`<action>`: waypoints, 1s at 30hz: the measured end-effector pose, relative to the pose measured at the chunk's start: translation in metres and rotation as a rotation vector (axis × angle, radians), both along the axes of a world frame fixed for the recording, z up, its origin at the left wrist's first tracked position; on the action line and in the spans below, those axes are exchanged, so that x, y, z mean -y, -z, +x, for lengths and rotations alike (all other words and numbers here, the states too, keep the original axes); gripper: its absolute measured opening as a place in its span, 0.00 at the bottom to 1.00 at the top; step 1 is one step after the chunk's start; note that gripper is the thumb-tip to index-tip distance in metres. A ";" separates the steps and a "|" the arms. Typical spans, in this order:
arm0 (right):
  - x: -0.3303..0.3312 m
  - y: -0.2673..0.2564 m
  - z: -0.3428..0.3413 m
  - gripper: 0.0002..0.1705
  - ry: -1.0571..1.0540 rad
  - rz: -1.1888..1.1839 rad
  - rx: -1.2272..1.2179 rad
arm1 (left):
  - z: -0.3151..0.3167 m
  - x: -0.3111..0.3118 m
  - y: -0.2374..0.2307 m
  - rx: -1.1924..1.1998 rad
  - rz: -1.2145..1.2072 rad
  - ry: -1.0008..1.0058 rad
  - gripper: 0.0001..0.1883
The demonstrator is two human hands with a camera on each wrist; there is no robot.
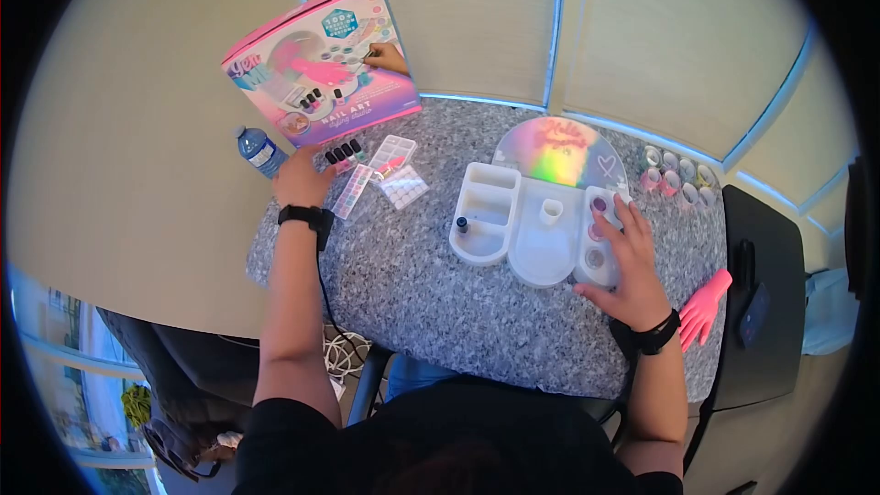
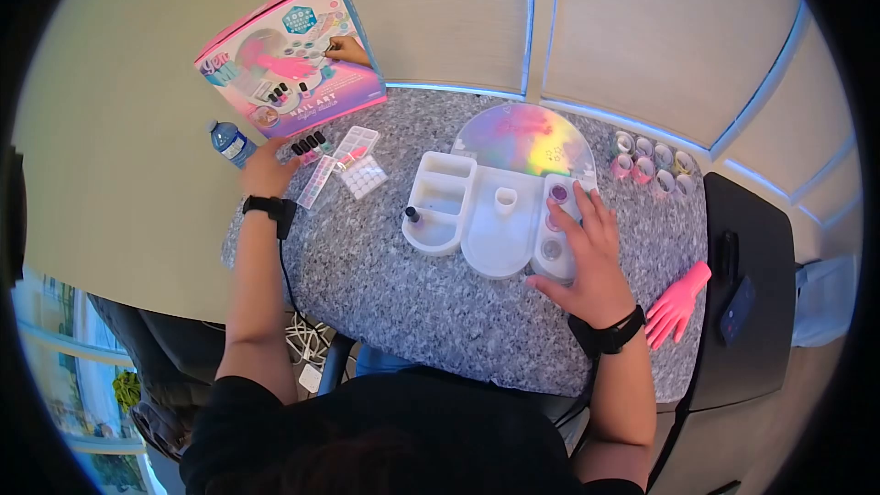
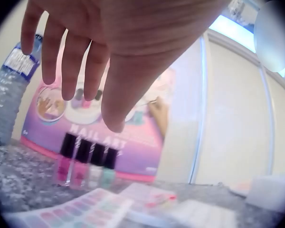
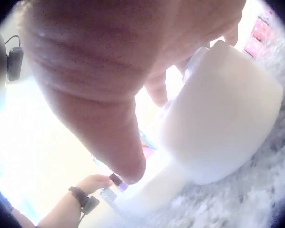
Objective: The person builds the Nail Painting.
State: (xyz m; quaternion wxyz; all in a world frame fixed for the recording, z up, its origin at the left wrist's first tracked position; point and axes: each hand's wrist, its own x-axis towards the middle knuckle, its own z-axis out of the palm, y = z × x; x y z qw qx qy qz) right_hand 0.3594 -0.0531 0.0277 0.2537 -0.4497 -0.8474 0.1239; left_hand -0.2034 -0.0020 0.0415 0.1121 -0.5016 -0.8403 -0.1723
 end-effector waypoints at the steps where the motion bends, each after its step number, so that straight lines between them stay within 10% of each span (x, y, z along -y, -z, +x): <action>1: -0.001 0.000 0.001 0.63 -0.002 0.024 -0.028 | -0.015 -0.007 0.011 0.000 0.002 -0.003 0.27; 9: 0.006 -0.016 0.001 0.60 0.032 0.041 -0.072 | -0.008 0.003 -0.002 -0.019 0.044 0.094 0.11; 13: 0.014 -0.025 0.000 0.57 0.025 0.050 -0.091 | 0.103 0.044 -0.033 0.271 0.408 0.573 0.08; 17: 0.014 -0.023 -0.002 0.56 0.016 0.056 -0.071 | 0.189 0.070 -0.039 0.051 0.150 0.951 0.13; 30: 0.016 -0.017 -0.005 0.54 -0.021 0.032 -0.036 | 0.210 0.053 -0.014 -0.388 -0.018 0.975 0.13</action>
